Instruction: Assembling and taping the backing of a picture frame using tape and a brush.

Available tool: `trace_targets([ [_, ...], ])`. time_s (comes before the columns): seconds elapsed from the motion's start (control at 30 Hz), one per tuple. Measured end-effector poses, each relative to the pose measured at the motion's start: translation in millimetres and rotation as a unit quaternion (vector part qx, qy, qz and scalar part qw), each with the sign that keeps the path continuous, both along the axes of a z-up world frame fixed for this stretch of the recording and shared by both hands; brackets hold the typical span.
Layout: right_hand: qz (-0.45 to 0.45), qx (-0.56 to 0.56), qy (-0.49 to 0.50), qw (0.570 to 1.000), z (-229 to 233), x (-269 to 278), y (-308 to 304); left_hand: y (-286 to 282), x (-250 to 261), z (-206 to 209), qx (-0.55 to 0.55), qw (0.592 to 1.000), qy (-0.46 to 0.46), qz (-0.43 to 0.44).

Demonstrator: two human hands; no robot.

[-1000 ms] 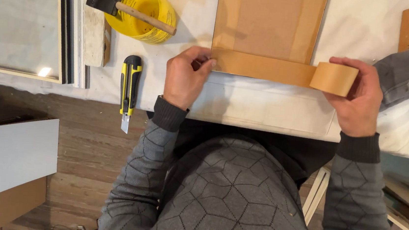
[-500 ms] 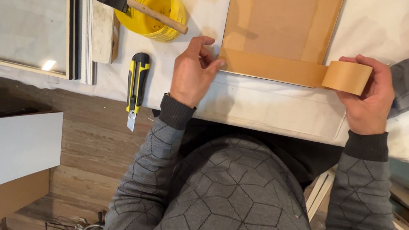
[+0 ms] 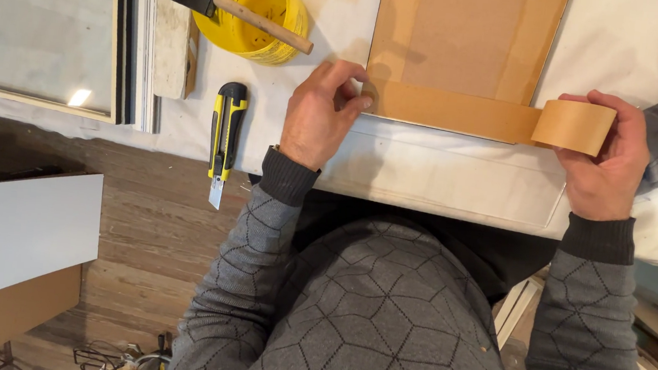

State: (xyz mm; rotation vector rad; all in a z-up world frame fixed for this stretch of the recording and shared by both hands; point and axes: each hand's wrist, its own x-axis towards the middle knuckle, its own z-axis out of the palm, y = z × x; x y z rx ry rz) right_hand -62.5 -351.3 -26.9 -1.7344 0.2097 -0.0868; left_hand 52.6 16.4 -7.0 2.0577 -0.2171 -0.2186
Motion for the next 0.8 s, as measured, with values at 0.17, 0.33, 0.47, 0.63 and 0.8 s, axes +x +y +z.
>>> trace_targets([
  [0.17,0.002,-0.002,-0.002,1.000,-1.6,-0.3,-1.3,2.0,3.5,0.9,0.002,1.000,0.019,-0.015],
  [0.33,0.003,-0.012,-0.004,1.000,-1.6,-0.6,-1.9,5.2,4.5,-3.4,0.000,1.000,0.012,-0.028],
  [0.47,-0.002,0.001,0.000,1.000,-2.8,0.2,-2.9,7.8,5.2,-4.9,-0.025,0.999,0.034,-0.027],
  [0.63,-0.002,-0.006,0.004,1.000,-0.1,0.4,-0.6,10.7,6.4,-7.1,-0.044,0.998,0.027,-0.028],
  [0.8,0.003,-0.005,0.001,1.000,-1.1,0.3,-1.6,13.3,10.3,-9.1,-0.025,0.999,0.009,-0.041],
])
